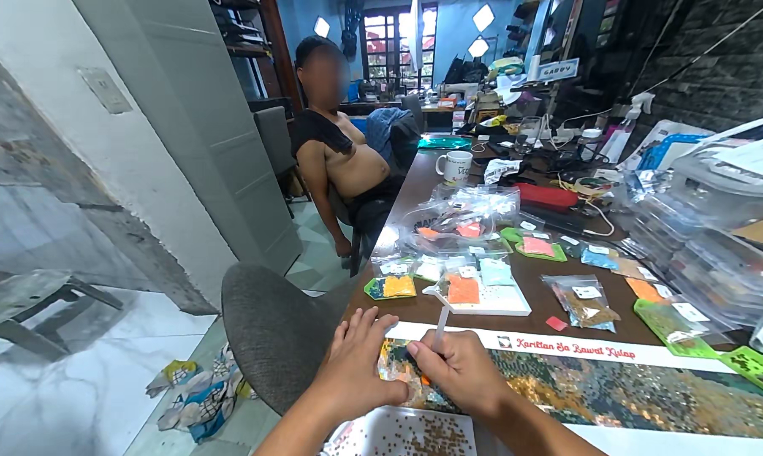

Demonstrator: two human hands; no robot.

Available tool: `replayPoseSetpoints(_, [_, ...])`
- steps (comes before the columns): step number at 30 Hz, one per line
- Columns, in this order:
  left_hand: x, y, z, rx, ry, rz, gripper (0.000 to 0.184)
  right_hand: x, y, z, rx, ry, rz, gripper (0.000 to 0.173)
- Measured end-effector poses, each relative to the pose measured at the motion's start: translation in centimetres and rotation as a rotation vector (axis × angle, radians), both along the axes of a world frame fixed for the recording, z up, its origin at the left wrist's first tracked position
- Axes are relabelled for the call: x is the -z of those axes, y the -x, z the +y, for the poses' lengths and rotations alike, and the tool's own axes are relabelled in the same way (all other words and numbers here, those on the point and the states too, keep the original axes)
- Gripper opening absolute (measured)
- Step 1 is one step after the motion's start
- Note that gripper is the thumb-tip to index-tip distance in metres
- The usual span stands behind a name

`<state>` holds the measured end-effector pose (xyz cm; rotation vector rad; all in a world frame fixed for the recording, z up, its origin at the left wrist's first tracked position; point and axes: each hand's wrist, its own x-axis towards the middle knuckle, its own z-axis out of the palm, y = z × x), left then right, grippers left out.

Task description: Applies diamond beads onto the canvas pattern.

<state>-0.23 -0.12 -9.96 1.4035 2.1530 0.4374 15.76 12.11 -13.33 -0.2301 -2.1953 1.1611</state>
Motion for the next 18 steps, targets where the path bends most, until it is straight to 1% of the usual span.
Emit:
replayPoseSetpoints(7, [0.0,0.0,0.0,-0.004,-0.010,-0.001,0.098,0.1,0.0,0.0,0.015,-0.006,-0.008,0.041])
replayPoseSetpoints(14, [-0.1,0.0,0.0,-0.009,0.009,-0.005,0.098,-1.1,0.0,-0.3,0.066,0.074,-0.193,0.040])
replayPoseSetpoints(16, [0.0,0.0,0.0,-0.010,0.007,-0.007,0.098,-0.9,-0.1,-0.4,0.073,0.067,-0.135,0.040])
replayPoseSetpoints(18, [-0.1,-0.1,0.0,-0.009,0.004,-0.008,0.098,-0.7,-0.3,-0.5,0.065,0.047,-0.019,0.040])
